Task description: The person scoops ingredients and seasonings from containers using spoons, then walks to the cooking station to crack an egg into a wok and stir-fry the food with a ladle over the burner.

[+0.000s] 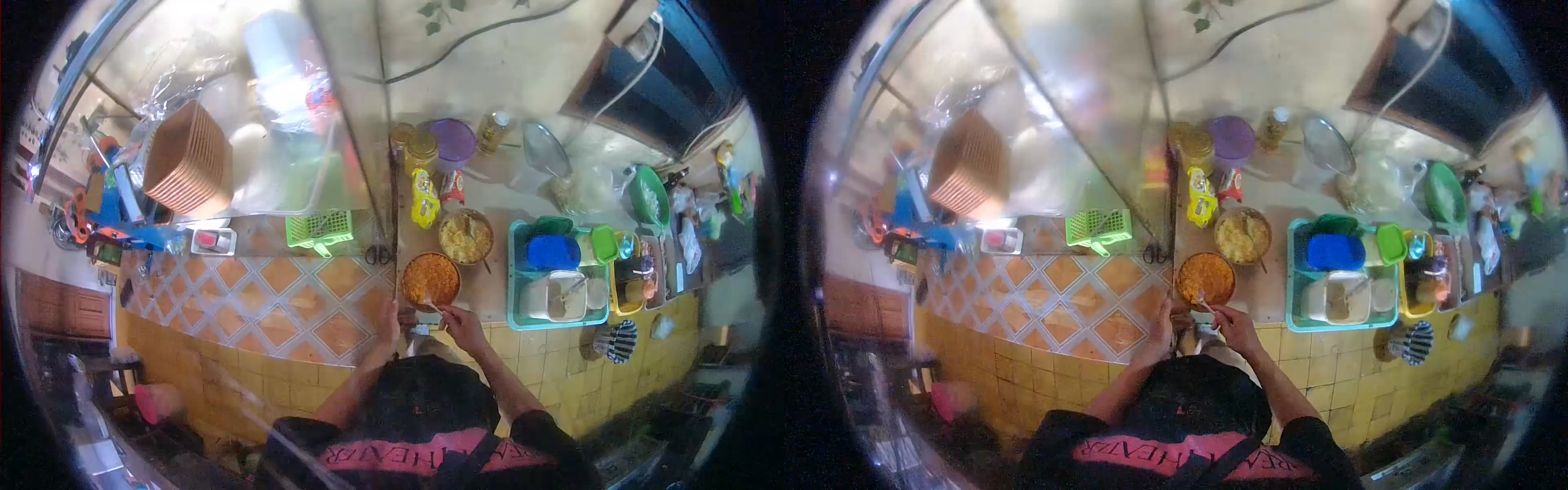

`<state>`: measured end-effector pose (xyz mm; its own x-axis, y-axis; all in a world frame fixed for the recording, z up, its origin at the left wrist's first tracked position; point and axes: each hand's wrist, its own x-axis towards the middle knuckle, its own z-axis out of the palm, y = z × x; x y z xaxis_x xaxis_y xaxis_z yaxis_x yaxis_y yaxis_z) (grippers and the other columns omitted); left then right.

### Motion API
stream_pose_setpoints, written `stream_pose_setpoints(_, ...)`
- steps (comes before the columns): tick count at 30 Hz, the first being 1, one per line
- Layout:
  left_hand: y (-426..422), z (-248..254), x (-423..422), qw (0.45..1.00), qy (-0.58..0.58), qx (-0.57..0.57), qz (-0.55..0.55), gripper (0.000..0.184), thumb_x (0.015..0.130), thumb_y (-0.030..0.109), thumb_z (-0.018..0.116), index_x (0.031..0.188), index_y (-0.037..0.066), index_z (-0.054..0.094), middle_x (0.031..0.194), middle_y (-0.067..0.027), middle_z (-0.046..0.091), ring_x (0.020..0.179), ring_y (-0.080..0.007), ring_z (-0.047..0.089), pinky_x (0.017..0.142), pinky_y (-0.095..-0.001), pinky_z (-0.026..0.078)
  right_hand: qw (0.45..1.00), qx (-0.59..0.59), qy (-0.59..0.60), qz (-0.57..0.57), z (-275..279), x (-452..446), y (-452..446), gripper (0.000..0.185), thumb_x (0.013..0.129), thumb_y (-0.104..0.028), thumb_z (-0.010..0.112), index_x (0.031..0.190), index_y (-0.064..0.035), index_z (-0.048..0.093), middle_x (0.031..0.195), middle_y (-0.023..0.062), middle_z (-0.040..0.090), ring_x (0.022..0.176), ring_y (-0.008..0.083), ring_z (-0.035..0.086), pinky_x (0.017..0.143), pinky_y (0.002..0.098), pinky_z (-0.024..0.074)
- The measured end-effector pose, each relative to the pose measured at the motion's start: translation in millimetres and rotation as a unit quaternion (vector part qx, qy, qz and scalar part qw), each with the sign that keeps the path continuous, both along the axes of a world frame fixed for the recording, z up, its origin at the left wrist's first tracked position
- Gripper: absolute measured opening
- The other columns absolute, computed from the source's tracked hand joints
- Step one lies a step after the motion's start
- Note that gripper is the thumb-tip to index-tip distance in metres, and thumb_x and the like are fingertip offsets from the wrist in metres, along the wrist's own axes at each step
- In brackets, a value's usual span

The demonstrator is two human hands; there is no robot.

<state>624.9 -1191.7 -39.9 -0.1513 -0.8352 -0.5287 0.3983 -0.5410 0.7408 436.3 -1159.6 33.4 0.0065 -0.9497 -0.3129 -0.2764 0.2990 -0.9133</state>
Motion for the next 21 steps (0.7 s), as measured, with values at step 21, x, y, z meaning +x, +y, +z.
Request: stream_pose_setpoints(21,177.1,-59.4,-122.0,0.972,0.001,0.15,-0.18,0.031,0.09,0.034,0.045,0.115,0.016,0.043,0.081,-0.0067,0.06,0.067,-0.0192,0.056,0.06,-0.0348,0.048,0.887,-0.116,-0.163,-0.417,80.2,-139.6,331.3,0.025,0.093,-0.017,0.044,0.113,-0.0019,0.048,0.092,0.0049,0.061,0.06,0.0089,0.053,0.052,0.0199,0.0403)
